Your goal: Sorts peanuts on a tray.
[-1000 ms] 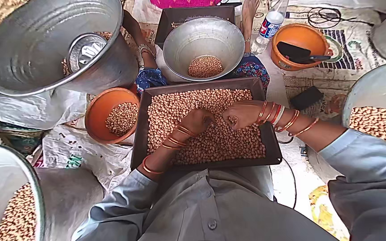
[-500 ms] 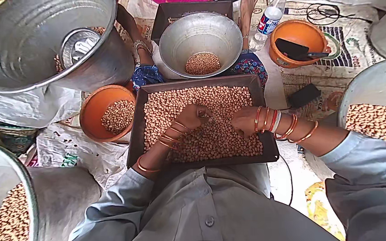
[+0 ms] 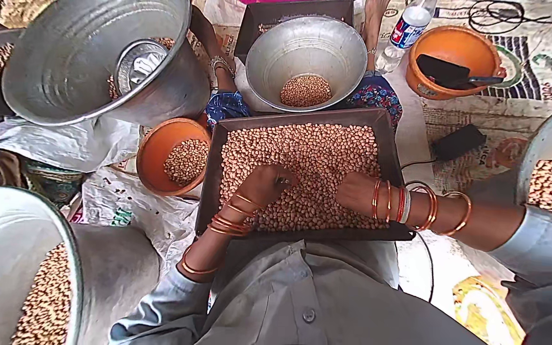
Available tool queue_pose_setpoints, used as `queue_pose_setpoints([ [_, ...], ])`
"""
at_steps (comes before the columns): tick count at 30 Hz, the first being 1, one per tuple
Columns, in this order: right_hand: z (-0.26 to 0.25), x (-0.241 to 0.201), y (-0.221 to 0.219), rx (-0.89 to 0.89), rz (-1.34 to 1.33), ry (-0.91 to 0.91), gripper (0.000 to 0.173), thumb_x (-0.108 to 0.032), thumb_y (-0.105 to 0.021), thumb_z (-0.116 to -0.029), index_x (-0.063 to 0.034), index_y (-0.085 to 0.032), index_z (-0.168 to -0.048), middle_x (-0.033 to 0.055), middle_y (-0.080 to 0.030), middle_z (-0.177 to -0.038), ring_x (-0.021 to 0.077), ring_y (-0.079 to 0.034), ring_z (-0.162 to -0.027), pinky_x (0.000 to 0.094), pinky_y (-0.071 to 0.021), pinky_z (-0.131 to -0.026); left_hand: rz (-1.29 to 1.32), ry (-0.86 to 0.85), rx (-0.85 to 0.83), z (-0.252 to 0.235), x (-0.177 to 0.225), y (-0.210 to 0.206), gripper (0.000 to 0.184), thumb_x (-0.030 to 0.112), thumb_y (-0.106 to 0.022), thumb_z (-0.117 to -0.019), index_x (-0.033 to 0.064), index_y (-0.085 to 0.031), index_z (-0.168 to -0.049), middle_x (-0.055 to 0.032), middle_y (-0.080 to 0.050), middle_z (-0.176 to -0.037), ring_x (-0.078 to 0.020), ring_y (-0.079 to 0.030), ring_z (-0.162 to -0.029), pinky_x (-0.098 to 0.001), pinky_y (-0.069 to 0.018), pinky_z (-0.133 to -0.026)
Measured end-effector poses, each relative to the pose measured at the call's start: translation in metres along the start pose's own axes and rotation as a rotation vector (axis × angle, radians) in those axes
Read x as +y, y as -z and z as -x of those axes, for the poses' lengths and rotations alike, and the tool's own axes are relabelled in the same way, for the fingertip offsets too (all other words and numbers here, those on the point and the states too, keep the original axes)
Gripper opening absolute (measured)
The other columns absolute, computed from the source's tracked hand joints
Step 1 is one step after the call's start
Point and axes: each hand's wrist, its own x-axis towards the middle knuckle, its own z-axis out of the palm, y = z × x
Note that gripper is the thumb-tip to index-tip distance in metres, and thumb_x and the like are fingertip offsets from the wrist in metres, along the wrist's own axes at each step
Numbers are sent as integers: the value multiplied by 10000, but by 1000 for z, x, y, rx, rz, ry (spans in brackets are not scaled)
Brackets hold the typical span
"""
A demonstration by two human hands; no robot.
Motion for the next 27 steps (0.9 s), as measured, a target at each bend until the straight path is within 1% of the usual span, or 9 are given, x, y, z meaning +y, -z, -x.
queue_pose_setpoints([
  [2,0,-2,-1,2,13,-14,125,66,-572,-948,45,-693,-929,165,-689,-893,337,-687,-856,475,-527,-753,-76,-7,9,0,1,-7,185,60,-728,-920,105,-784,-1090,-136,-745,-1088,-329,-722,-994,-562,-568,-897],
  [8,1,-8,9,-169,-24,-70,176,68,-498,-989,80,-673,-986,210,-685,-961,377,-682,-948,499,-524,-808,-121,14,11,-3,5,-18,145,109,-710,-940,129,-782,-1065,-116,-737,-1095,-327,-726,-959,-571,-583,-821],
  [11,0,-7,5,-206,-40,-79,197,56,-475,-1004,99,-663,-1038,239,-684,-1023,411,-672,-1000,528,-517,-857,-45,12,36,1,1,-10,130,112,-726,-933,107,-786,-1049,-110,-745,-1096,-299,-727,-973,-553,-580,-862],
  [13,1,-4,9,-242,-45,-73,186,61,-504,-989,106,-669,-1063,255,-685,-1065,434,-664,-1037,554,-507,-885,-7,49,139,12,-13,9,127,96,-756,-917,107,-782,-1041,-102,-748,-1066,-283,-730,-934,-543,-587,-859],
  [16,1,3,9,-253,-56,-68,143,41,-588,-947,105,-670,-1046,269,-679,-1076,463,-649,-1050,599,-490,-874,-138,191,422,48,-42,45,111,54,-779,-894,61,-749,-1001,-195,-705,-928,-393,-674,-765,-619,-545,-700],
  [18,1,11,9,-228,-65,-39,142,-15,-636,-940,62,-688,-1048,250,-690,-1051,451,-657,-1030,607,-487,-870,-319,333,514,67,-63,70,96,46,-726,-916,51,-749,-1008,-251,-686,-979,-481,-670,-880,-689,-521,-775],
  [20,1,21,9,-142,-106,32,139,-93,-667,-944,2,-718,-1032,209,-708,-974,420,-676,-963,604,-499,-829,-403,398,573,71,-77,93,139,36,-701,-912,41,-754,-1040,-290,-677,-1118,-531,-610,-1112,-718,-437,-972],
  [23,2,31,14,-15,-190,74,189,-167,-661,-962,-61,-731,-1101,167,-713,-912,376,-683,-898,577,-499,-781,-350,288,638,48,-66,105,174,43,-738,-895,38,-739,-1070,-280,-647,-1187,-531,-548,-1205,-709,-409,-1003],
  [27,-1,39,13,129,-252,-5,208,-228,-668,-964,-131,-730,-1137,112,-722,-924,321,-686,-892,545,-505,-766,-207,3,520,-7,-21,75,132,46,-789,-852,70,-773,-981,-201,-694,-1070,-445,-609,-1114,-614,-473,-969],
])
